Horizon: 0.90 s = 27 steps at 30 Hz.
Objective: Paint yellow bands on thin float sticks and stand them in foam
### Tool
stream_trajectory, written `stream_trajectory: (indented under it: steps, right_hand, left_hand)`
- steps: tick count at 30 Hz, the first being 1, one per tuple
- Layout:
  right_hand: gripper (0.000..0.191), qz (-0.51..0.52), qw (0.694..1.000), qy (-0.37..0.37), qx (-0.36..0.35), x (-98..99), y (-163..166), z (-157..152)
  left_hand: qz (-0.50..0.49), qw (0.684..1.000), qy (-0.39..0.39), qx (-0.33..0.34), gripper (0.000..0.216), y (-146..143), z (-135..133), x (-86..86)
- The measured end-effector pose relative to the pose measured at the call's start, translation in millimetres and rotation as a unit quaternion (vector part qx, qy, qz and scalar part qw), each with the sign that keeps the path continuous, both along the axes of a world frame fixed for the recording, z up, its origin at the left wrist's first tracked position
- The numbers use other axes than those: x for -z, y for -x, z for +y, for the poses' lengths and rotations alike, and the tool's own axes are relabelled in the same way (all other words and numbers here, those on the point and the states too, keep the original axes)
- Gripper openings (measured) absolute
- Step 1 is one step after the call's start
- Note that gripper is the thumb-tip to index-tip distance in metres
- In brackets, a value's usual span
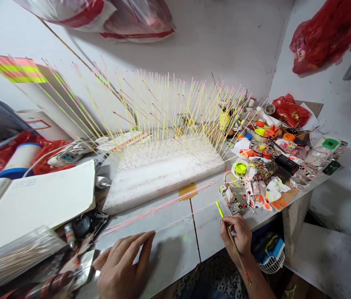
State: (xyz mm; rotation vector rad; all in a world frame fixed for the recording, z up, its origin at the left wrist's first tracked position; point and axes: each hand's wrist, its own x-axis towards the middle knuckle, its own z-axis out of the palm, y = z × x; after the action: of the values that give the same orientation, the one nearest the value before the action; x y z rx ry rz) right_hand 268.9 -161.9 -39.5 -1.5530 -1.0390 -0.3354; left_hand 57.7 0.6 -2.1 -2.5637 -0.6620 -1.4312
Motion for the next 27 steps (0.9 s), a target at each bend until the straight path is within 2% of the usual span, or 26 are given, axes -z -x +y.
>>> stream_trajectory:
  steps: [10,27]
  right_hand:
    - [0.011,-0.042,0.997,-0.022,-0.059,-4.7,14.1,4.5]
    - [0.006,-0.051,0.997,0.001,-0.055,-3.3,20.5,11.7]
  left_hand:
    - [-0.003,1.000,-0.002,0.000,0.009,-0.7,-1.4,-2.2]
    - [-0.020,1.000,0.018,-0.001,0.012,-0.5,-3.3,4.0]
